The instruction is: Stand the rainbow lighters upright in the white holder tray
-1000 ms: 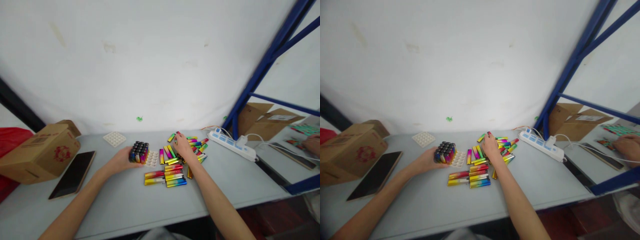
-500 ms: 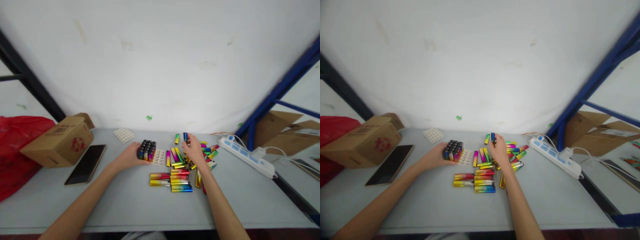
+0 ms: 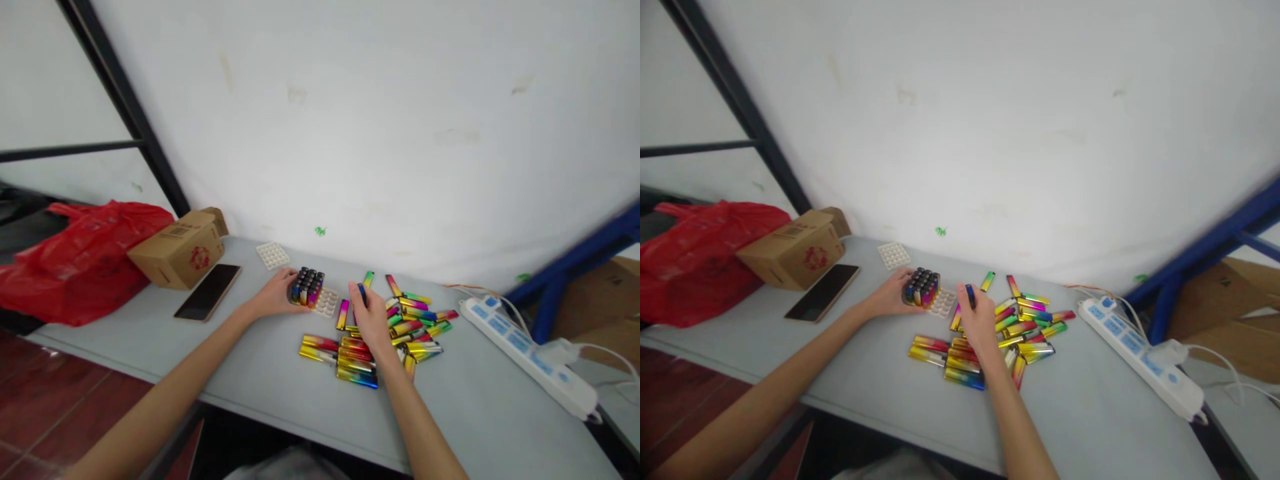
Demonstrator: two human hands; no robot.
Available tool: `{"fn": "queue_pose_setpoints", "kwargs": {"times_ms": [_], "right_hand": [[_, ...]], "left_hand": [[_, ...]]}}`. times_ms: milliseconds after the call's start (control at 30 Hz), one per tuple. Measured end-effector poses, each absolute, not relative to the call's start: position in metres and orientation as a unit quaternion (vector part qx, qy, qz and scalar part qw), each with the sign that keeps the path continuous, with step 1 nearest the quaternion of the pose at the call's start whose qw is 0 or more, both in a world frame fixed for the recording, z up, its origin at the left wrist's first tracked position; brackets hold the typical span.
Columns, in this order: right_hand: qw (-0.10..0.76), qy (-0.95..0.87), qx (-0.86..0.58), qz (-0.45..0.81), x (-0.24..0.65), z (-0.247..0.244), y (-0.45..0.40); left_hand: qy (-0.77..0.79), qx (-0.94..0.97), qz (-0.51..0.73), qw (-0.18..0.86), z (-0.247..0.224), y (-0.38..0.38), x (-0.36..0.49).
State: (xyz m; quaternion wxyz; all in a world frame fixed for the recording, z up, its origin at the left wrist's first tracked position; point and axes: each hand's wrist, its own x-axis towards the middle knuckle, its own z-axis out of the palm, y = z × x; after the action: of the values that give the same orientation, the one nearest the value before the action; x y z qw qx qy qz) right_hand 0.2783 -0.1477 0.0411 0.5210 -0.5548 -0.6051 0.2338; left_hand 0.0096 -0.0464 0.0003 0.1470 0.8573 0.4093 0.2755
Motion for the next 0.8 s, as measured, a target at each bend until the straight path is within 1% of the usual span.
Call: {"fn": "queue_pose_setpoints", "kwargs": {"times_ms": [133,333,567,667,800], "right_hand": [[0.502,-0.609,-0.576,0.213,0.276,0.045,-0.154],[0.495,-0.603,-0.582,0.229,0.274,0.036,-0.151],[0.488,-0.571,-0.615,0.239,0.275,0.031,-0.144],[0.487,-0.555,-0.629,0.243,0.277,0.027,-0.14],[0.504,-0.545,-0.617,0.26,0.279,0.023,-0.141]], "left_hand": [[0.407,0.86,0.27,0.147,0.0,-0.048,0.01],[0.389,0.87,0.271,0.135,-0.004,-0.047,0.009],[0.378,0.89,0.231,0.108,-0.003,-0.04,0.009],[0.366,0.899,0.209,0.118,-0.001,-0.035,0.008],[0.353,0.9,0.213,0.144,0.0,-0.034,0.005]]}}
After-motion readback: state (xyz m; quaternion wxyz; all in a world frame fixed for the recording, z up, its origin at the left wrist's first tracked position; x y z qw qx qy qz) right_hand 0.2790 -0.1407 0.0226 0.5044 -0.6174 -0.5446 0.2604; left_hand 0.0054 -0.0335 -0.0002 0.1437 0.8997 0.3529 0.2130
